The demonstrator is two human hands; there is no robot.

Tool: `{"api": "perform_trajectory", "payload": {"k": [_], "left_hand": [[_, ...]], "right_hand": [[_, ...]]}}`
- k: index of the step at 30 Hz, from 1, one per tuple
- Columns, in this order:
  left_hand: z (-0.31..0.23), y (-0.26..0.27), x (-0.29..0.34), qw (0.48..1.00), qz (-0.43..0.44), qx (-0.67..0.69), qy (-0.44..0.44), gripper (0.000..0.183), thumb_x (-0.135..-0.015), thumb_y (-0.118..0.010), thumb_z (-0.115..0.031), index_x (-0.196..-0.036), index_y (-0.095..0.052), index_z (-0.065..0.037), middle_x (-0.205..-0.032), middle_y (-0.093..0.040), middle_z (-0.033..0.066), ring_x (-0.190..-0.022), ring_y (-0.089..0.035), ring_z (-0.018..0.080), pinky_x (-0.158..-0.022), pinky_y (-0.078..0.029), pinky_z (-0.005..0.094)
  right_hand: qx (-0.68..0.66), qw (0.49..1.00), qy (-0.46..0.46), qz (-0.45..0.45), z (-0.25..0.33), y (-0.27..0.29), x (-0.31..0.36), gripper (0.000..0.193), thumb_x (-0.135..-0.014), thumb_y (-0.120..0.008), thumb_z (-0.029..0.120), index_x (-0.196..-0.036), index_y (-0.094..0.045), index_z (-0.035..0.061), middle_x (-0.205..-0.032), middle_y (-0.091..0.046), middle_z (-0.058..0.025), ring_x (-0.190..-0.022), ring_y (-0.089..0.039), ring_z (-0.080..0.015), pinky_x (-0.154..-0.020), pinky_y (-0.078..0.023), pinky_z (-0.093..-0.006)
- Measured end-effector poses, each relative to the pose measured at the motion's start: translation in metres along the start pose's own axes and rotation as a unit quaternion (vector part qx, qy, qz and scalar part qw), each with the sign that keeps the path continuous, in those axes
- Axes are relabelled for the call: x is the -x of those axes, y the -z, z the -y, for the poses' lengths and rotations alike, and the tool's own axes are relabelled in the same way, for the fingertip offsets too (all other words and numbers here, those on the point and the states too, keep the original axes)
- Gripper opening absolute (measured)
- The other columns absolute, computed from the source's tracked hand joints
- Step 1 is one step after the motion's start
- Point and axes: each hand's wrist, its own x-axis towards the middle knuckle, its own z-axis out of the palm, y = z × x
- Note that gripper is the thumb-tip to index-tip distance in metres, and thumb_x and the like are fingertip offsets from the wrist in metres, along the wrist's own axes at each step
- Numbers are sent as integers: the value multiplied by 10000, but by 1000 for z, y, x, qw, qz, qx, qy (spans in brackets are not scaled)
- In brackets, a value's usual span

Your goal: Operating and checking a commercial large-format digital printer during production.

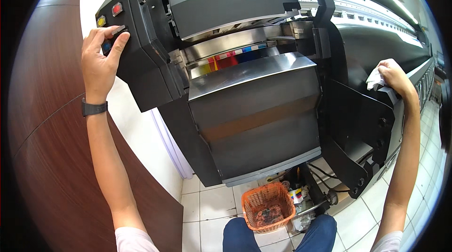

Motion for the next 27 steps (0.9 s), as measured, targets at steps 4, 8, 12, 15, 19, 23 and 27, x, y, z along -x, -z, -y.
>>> {"api": "perform_trajectory", "payload": {"k": [4, 8, 12, 15, 19, 23, 27], "left_hand": [[5, 1, -2, 998, 0, 61, 16, 258, -892, -695, -278, -998, -709, -44, -904, -605, 12, -900, -522, 151, -831, -411, 287], [9, 1, -2, 995, 9, 87, 39, 227, -887, -704, -248, -976, -714, -39, -870, -591, 8, -853, -505, 131, -803, -407, 276], [10, 0, -3, 995, 10, 90, 37, 220, -883, -710, -239, -975, -713, -39, -857, -588, 6, -833, -500, 130, -791, -405, 273], [9, -4, -2, 995, 3, 89, 43, 229, -880, -713, -247, -976, -715, -39, -852, -587, 1, -822, -495, 125, -780, -404, 272], [14, -2, -3, 996, 7, 87, 36, 229, -878, -715, -248, -977, -722, -42, -839, -585, -5, -814, -492, 121, -771, -404, 266], [19, -3, -2, 995, 8, 92, 37, 226, -877, -718, -250, -977, -725, -47, -860, -600, -9, -835, -504, 114, -789, -411, 256], [19, -8, -1, 994, -10, 102, 41, 241, -866, -729, -266, -975, -734, -51, -855, -607, -10, -829, -522, 113, -778, -422, 255]], "right_hand": [[0, 1000, -13, 10, 2, -1, 1, 238, -869, -488, 116, -781, -611, -67, -607, -540, -18, -544, -480, -91, -514, -394, -283], [4, 1000, -17, 4, 13, -2, 5, 238, -863, -487, 122, -773, -608, -62, -600, -530, -14, -547, -474, -90, -518, -394, -285], [3, 1000, -10, 12, 4, -2, -1, 236, -861, -487, 126, -769, -604, -57, -603, -529, -16, -550, -471, -91, -523, -394, -284], [-9, 999, -34, 14, 1, 4, 0, 235, -861, -487, 127, -768, -600, -56, -603, -527, -17, -549, -466, -94, -529, -397, -285], [18, 1000, -11, 17, 6, 0, 1, 233, -869, -486, 125, -768, -596, -53, -611, -528, -11, -551, -459, -88, -534, -396, -277], [0, 1000, -22, 15, 12, -2, 3, 227, -874, -486, 117, -772, -596, -54, -626, -535, -6, -562, -461, -81, -537, -394, -269], [-21, 999, -33, 26, 14, 2, 5, 226, -874, -486, 112, -777, -598, -58, -631, -540, -2, -564, -463, -82, -538, -395, -270]]}}
